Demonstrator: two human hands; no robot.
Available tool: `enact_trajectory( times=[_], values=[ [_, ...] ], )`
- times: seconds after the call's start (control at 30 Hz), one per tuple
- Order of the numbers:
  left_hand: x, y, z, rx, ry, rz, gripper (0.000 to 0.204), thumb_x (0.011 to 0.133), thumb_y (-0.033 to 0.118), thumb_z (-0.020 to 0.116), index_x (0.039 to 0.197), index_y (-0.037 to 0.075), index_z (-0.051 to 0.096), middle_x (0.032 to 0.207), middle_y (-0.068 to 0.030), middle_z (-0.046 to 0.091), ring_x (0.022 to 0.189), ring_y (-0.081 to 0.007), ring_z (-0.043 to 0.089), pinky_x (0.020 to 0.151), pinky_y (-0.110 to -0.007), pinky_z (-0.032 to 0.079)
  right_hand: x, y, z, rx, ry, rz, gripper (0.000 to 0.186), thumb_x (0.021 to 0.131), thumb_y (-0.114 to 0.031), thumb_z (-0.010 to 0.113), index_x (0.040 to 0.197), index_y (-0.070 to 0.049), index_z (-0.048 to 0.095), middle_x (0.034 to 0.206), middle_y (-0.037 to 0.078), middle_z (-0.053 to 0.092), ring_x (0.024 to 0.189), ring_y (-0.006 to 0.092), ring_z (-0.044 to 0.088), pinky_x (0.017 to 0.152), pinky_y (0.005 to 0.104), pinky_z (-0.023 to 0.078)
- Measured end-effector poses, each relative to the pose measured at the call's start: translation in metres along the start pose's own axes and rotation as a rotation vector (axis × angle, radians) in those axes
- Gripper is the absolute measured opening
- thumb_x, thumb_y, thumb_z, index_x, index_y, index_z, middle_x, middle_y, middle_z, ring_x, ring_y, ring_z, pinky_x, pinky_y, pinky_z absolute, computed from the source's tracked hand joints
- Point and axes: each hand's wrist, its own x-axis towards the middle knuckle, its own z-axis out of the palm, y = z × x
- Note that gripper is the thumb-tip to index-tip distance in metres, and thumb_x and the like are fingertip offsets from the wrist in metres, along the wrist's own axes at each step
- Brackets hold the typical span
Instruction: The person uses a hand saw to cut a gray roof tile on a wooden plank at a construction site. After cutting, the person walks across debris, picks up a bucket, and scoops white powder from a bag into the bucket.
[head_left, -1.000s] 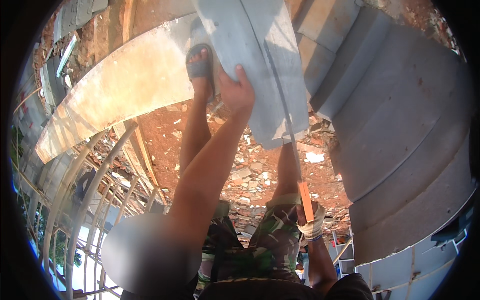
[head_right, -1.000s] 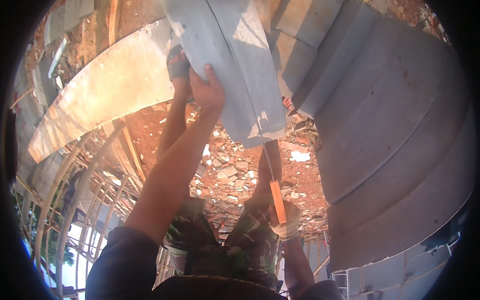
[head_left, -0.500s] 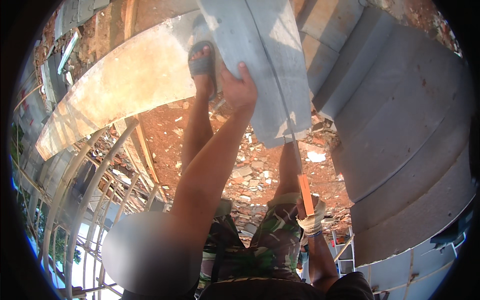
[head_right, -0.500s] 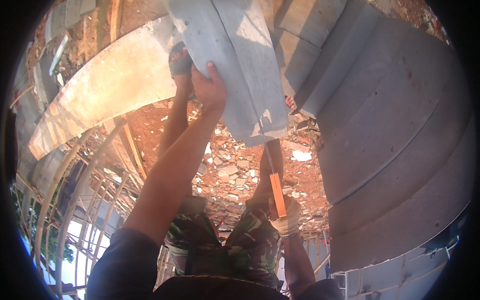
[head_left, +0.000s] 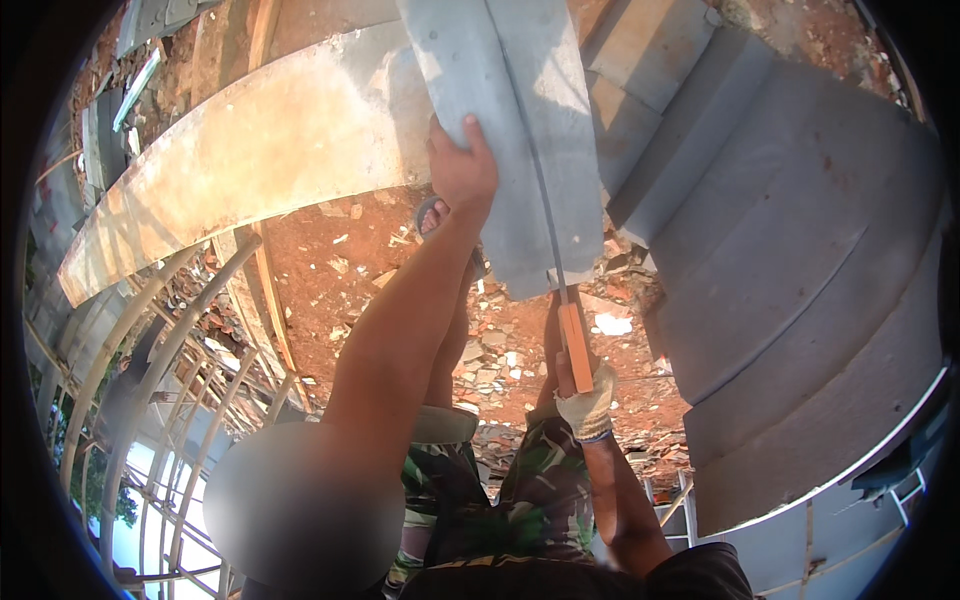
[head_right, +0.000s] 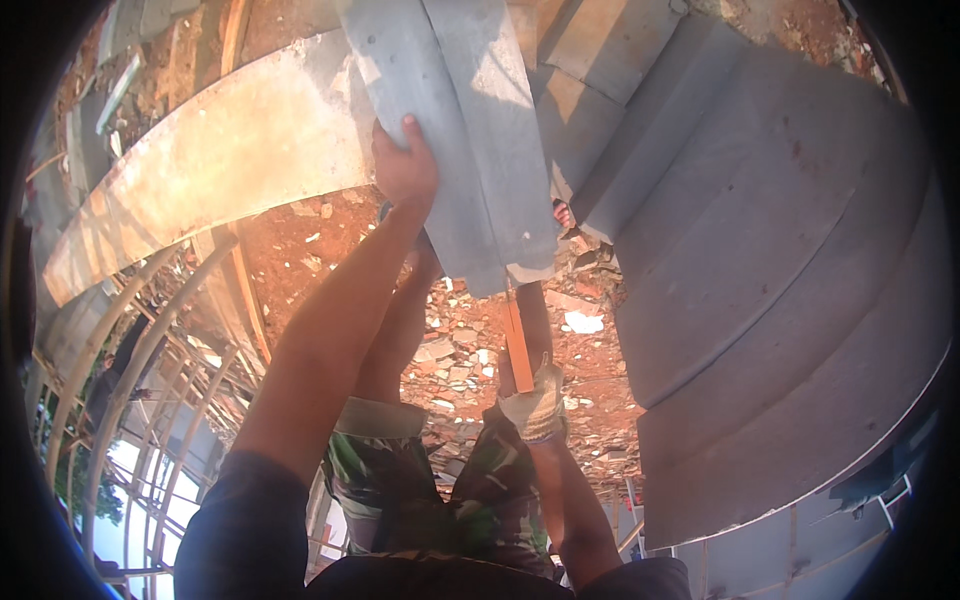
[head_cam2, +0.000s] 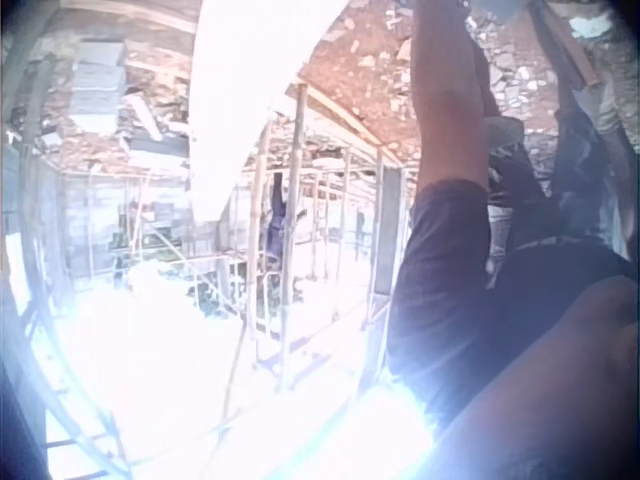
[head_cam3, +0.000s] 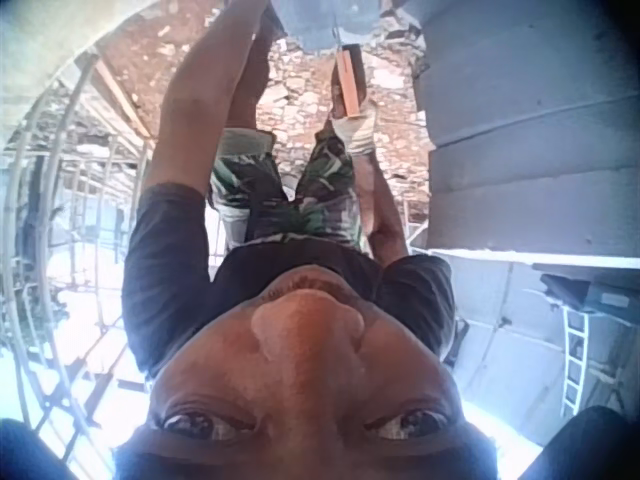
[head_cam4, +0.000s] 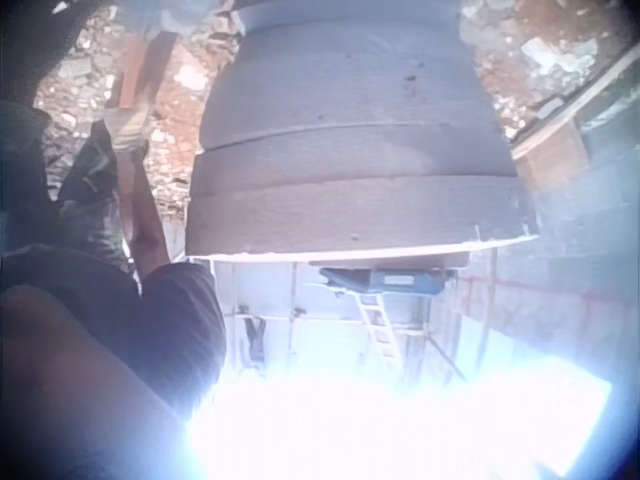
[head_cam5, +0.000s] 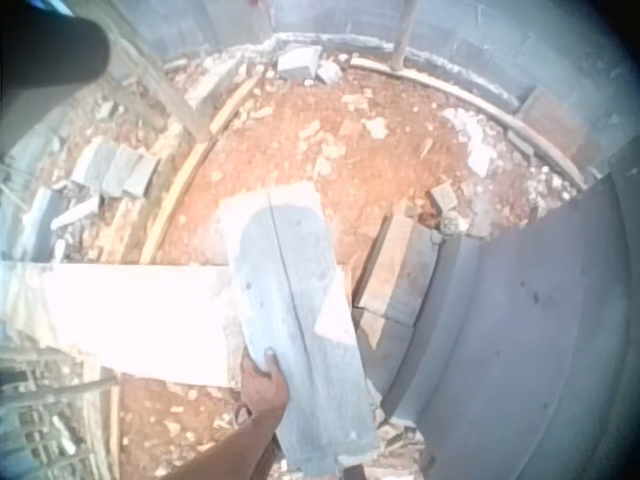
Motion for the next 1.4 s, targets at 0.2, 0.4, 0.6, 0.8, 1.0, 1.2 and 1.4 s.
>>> enact_trajectory(
  times=[0.2, 0.4, 0.6, 0.8, 1.0, 1.2, 1.4],
  values=[
    [0.000, -0.009, 0.004, -0.023, 0.012, 0.047, 0.069, 0.102, 0.052, 0.047, 0.152, 0.003, 0.040, 0.134, -0.0224, 0.056, 0.122, -0.0407, 0.059, 0.102, -0.050, 0.047, 0.106, -0.020, 0.007, 0.549, 0.115, 0.458, 0.021, 0.092, -0.017, 0.071, 0.103, 0.000, 0.070, 0.072, 0.014, 0.067, 0.059, 0.0269, 0.065, 0.057, 0.0354, 0.052],
    [-0.001, -0.005, -0.001, -0.034, -0.029, 0.009, 0.068, 0.102, 0.051, 0.048, 0.153, 0.007, 0.039, 0.136, -0.0214, 0.055, 0.122, -0.0392, 0.059, 0.103, -0.050, 0.048, 0.224, -0.025, 0.006, 0.352, 0.085, 0.345, 0.014, 0.089, -0.014, 0.069, 0.092, -0.001, 0.070, 0.073, 0.012, 0.069, 0.069, 0.0261, 0.069, 0.065, 0.0376, 0.054],
    [0.001, -0.002, -0.002, -0.019, -0.034, -0.030, 0.067, 0.102, 0.052, 0.047, 0.150, 0.005, 0.042, 0.137, -0.0217, 0.056, 0.124, -0.0412, 0.058, 0.105, -0.051, 0.046, 0.140, -0.011, 0.010, 0.700, 0.066, 0.579, 0.017, 0.093, -0.015, 0.068, 0.092, 0.001, 0.070, 0.070, 0.007, 0.067, 0.062, 0.0139, 0.063, 0.060, 0.0315, 0.051],
    [-0.002, -0.009, 0.000, -0.037, -0.004, 0.053, 0.066, 0.102, 0.050, 0.048, 0.152, 0.006, 0.041, 0.133, -0.0227, 0.056, 0.121, -0.0407, 0.059, 0.099, -0.051, 0.049, 0.146, 0.006, 0.038, 0.504, 0.226, 0.316, 0.014, 0.091, -0.007, 0.069, 0.101, 0.003, 0.071, 0.080, 0.003, 0.069, 0.073, 0.0117, 0.064, 0.063, 0.0299, 0.052],
    [-0.001, -0.007, 0.000, -0.054, 0.003, 0.036, 0.066, 0.103, 0.048, 0.047, 0.152, 0.005, 0.041, 0.132, -0.0233, 0.057, 0.120, -0.0416, 0.060, 0.100, -0.051, 0.049, 0.173, 0.000, 0.031, 0.557, 0.113, 0.373, 0.019, 0.082, -0.016, 0.075, 0.091, 0.000, 0.069, 0.072, 0.014, 0.067, 0.068, 0.0289, 0.067, 0.064, 0.0373, 0.053],
    [-0.003, -0.011, 0.002, -0.027, 0.028, 0.094, 0.066, 0.103, 0.049, 0.047, 0.151, 0.004, 0.041, 0.133, -0.0233, 0.057, 0.120, -0.0420, 0.060, 0.100, -0.051, 0.049, 0.080, 0.001, 0.019, 0.584, 0.099, 0.446, 0.012, 0.092, -0.010, 0.070, 0.097, 0.002, 0.071, 0.072, 0.005, 0.066, 0.064, 0.0129, 0.061, 0.060, 0.0300, 0.049],
    [-0.003, -0.009, 0.001, -0.042, 0.020, 0.119, 0.068, 0.102, 0.049, 0.047, 0.151, 0.002, 0.041, 0.131, -0.0240, 0.058, 0.120, -0.0419, 0.060, 0.101, -0.050, 0.049, 0.144, -0.009, 0.017, 0.585, 0.080, 0.452, 0.021, 0.095, -0.017, 0.069, 0.099, 0.003, 0.071, 0.071, 0.004, 0.066, 0.066, 0.0109, 0.059, 0.061, 0.0302, 0.048]
  ],
)
